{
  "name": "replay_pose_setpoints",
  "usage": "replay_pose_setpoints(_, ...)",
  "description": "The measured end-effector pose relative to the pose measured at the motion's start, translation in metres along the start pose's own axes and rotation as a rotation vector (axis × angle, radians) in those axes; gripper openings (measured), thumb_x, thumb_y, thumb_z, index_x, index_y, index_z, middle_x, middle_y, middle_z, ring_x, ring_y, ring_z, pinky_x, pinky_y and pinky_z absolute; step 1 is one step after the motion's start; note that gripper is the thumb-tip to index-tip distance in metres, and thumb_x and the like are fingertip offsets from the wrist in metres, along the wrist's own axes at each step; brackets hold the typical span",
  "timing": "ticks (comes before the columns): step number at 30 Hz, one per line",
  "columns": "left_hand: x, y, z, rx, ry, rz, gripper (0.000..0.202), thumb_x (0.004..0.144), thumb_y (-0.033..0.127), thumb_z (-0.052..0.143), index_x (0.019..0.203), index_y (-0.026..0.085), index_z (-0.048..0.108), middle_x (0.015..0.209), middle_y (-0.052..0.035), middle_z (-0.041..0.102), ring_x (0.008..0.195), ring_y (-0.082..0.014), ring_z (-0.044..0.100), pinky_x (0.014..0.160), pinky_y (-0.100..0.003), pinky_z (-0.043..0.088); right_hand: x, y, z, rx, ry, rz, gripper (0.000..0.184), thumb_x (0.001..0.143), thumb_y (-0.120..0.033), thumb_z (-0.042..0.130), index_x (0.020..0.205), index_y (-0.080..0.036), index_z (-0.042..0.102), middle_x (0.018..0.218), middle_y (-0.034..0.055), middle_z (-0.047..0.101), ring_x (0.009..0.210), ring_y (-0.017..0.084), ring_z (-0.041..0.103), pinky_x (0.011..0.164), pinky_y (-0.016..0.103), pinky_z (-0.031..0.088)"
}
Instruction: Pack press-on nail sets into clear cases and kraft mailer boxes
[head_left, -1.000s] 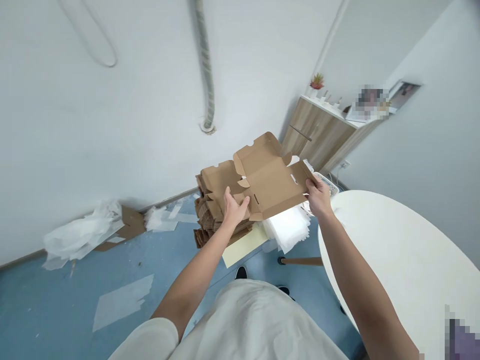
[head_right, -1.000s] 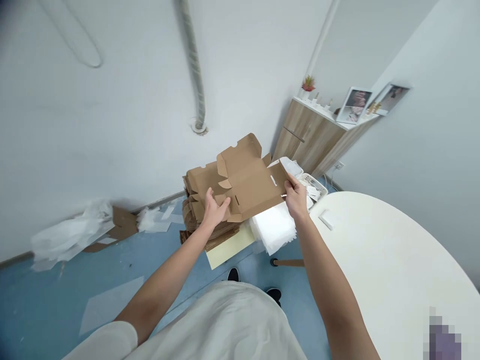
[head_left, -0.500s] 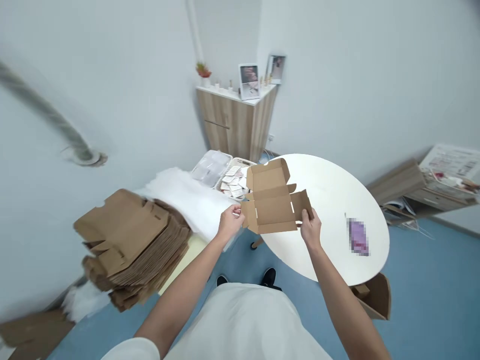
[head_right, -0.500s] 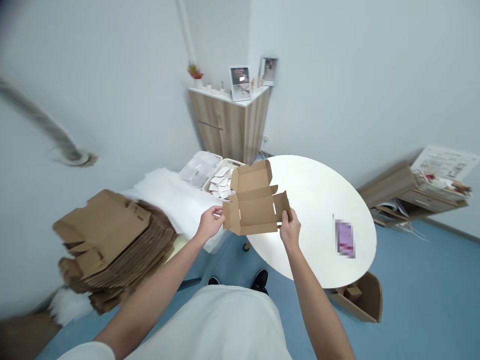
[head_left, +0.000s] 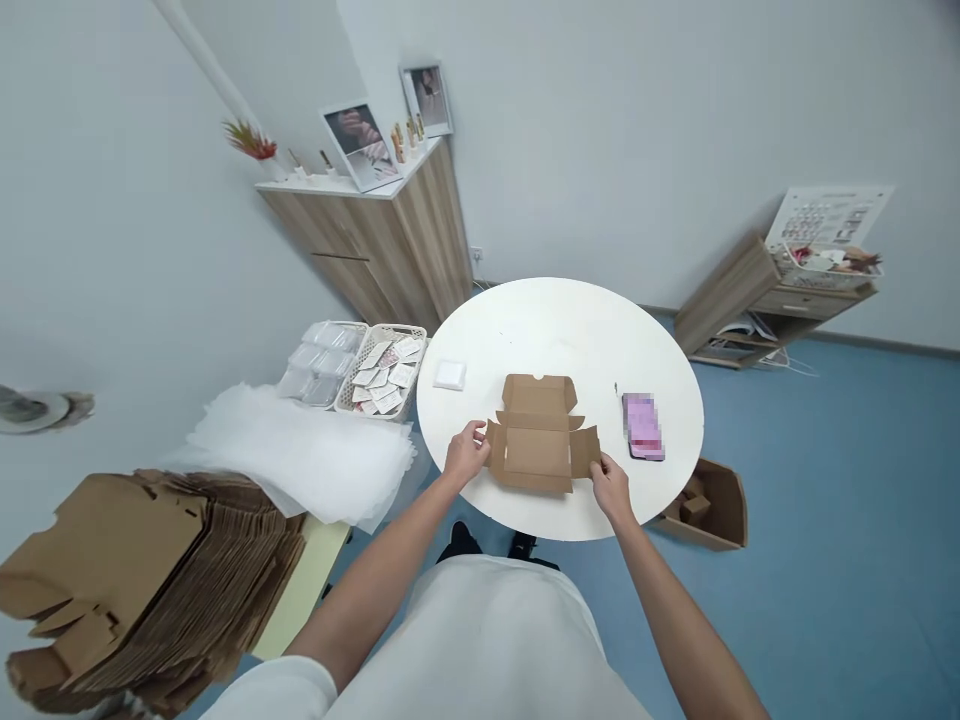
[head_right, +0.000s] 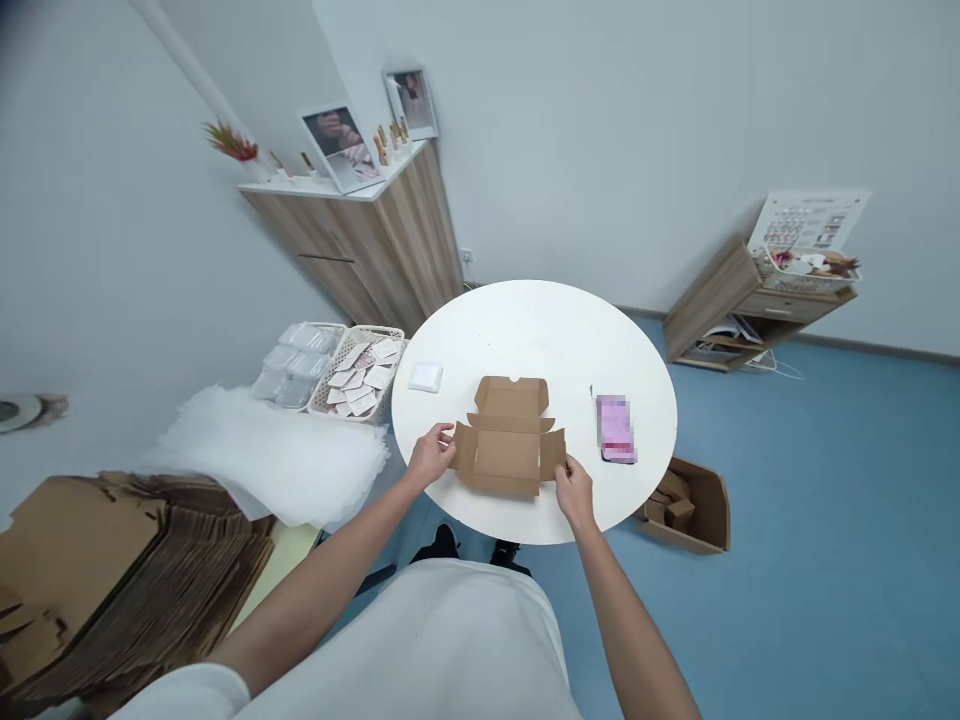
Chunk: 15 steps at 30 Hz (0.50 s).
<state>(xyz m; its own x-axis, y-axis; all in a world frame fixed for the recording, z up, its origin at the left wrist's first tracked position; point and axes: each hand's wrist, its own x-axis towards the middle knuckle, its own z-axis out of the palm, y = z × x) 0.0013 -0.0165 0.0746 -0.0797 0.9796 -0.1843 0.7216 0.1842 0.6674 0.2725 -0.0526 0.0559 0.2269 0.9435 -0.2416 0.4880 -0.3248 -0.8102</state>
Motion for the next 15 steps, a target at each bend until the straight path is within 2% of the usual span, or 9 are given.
replay_pose_setpoints(5, 0.011, 0.001, 0.016, 0.035, -0.069, 0.012, 0.033, 0.075, 0.016, 0.044, 0.108, 0.020, 0.045, 0.085, -0.0019, 0.062, 0.065, -0.0108, 0.060, 0.062, -0.022, 0.045, 0.005, 0.017, 0.004, -0.022, 0.014, 0.043, 0.036, 0.071, -0.029, 0.034, 0.098, -0.019, 0.055, 0.087, 0.0047, 0.060, 0.076, 0.019, 0.054, 0.066, 0.029, 0.040)
replay_pose_setpoints(9, 0.020, 0.001, 0.023, 0.055, -0.153, 0.036, 0.030, 0.077, 0.017, 0.042, 0.107, 0.020, 0.045, 0.087, -0.0022, 0.061, 0.068, -0.0116, 0.060, 0.065, -0.024, 0.045, 0.008, 0.023, 0.008, -0.076, 0.011, 0.111, 0.042, 0.071, -0.030, 0.037, 0.109, -0.019, 0.050, 0.087, 0.0046, 0.060, 0.077, 0.019, 0.056, 0.067, 0.030, 0.041)
replay_pose_setpoints(11, 0.023, 0.000, 0.023, 0.084, -0.160, 0.063, 0.031, 0.077, 0.018, 0.042, 0.108, 0.020, 0.045, 0.089, -0.0028, 0.061, 0.071, -0.0125, 0.060, 0.067, -0.026, 0.045, 0.008, 0.025, 0.009, -0.103, 0.010, 0.152, 0.043, 0.072, -0.031, 0.037, 0.112, -0.019, 0.048, 0.086, 0.0044, 0.060, 0.079, 0.019, 0.056, 0.068, 0.031, 0.041)
replay_pose_setpoints(13, 0.024, -0.002, 0.022, 0.145, -0.122, 0.112, 0.032, 0.076, 0.019, 0.043, 0.109, 0.019, 0.045, 0.097, -0.0058, 0.059, 0.083, -0.0152, 0.058, 0.073, -0.028, 0.045, 0.007, 0.027, 0.009, -0.131, 0.012, 0.191, 0.044, 0.073, -0.032, 0.037, 0.114, -0.018, 0.045, 0.085, 0.0045, 0.060, 0.080, 0.020, 0.056, 0.069, 0.031, 0.041)
replay_pose_setpoints(15, 0.020, -0.004, 0.020, 0.243, -0.064, 0.186, 0.036, 0.075, 0.024, 0.047, 0.110, 0.018, 0.045, 0.110, -0.0101, 0.053, 0.101, -0.0207, 0.051, 0.083, -0.035, 0.040, 0.005, 0.029, 0.009, -0.154, 0.016, 0.213, 0.048, 0.073, -0.035, 0.039, 0.118, -0.018, 0.042, 0.087, 0.0051, 0.059, 0.081, 0.020, 0.056, 0.070, 0.032, 0.041)
